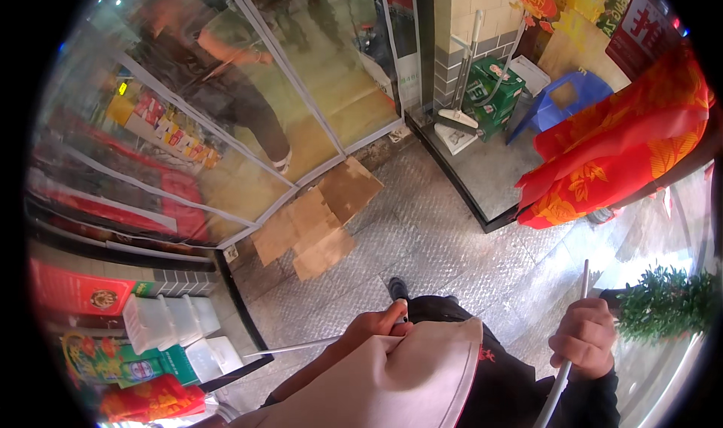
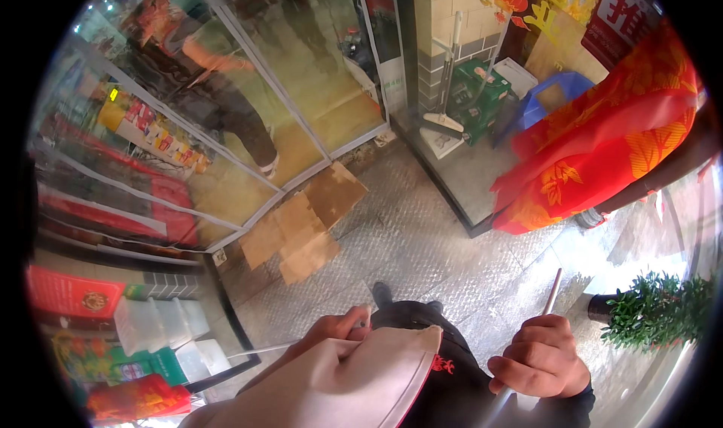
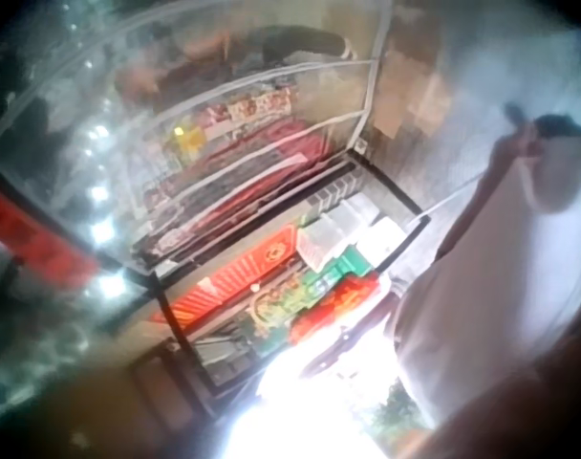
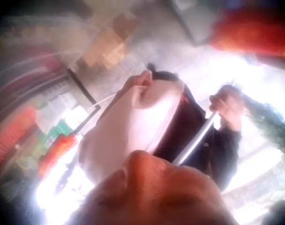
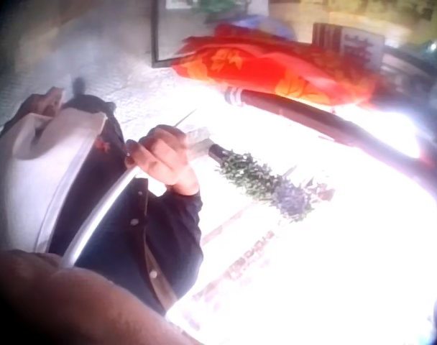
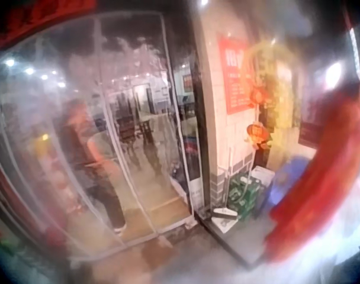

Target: The person assembles white tubular poles by inserting smaller sections into larger ones. They handle the poles with both hands, aligning the ends and pushing them together to form longer rods.

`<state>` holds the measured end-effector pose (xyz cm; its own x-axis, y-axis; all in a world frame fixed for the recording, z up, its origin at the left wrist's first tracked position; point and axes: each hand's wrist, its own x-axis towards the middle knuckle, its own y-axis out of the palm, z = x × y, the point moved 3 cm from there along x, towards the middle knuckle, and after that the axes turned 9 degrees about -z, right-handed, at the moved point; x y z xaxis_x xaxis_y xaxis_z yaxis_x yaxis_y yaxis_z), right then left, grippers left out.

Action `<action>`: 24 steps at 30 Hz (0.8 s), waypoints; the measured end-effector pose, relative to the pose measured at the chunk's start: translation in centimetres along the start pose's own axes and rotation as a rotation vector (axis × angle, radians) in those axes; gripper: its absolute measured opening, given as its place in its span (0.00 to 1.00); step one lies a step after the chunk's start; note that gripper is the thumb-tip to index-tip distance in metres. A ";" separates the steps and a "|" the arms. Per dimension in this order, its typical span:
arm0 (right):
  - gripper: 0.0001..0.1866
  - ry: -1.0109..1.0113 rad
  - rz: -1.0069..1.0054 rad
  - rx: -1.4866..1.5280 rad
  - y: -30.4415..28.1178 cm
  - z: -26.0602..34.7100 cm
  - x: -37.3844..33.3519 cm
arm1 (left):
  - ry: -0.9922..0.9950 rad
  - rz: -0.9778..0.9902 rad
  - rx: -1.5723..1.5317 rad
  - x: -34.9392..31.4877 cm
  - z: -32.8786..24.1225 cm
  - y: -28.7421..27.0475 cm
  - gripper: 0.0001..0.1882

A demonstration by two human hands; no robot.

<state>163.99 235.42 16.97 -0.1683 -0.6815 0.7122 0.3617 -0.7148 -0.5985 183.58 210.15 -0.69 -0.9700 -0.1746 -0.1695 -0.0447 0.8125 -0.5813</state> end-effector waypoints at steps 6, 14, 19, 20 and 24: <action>0.15 -0.048 0.029 0.054 0.7 -0.6 0.2 | 0.012 -0.023 -0.068 0.3 0.2 -0.1 0.17; 0.18 0.393 0.555 -0.045 6.9 -4.7 -6.0 | 0.053 -0.064 -0.031 0.2 0.2 0.3 0.20; 0.14 0.321 0.606 -0.032 8.7 -6.3 -7.0 | 0.105 -0.121 0.054 0.2 0.5 0.2 0.22; 0.13 0.310 0.624 -0.052 8.7 -6.4 -7.0 | 0.136 -0.146 0.068 0.2 0.5 0.1 0.22; 0.12 0.285 0.634 -0.028 8.7 -6.9 -7.3 | 0.100 -0.094 0.108 0.5 -0.3 -0.2 0.22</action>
<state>162.03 233.10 4.05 -0.1677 -0.9807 0.1001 0.4468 -0.1661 -0.8791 183.04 210.08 -0.47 -0.9818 -0.1867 -0.0336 -0.1157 0.7298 -0.6738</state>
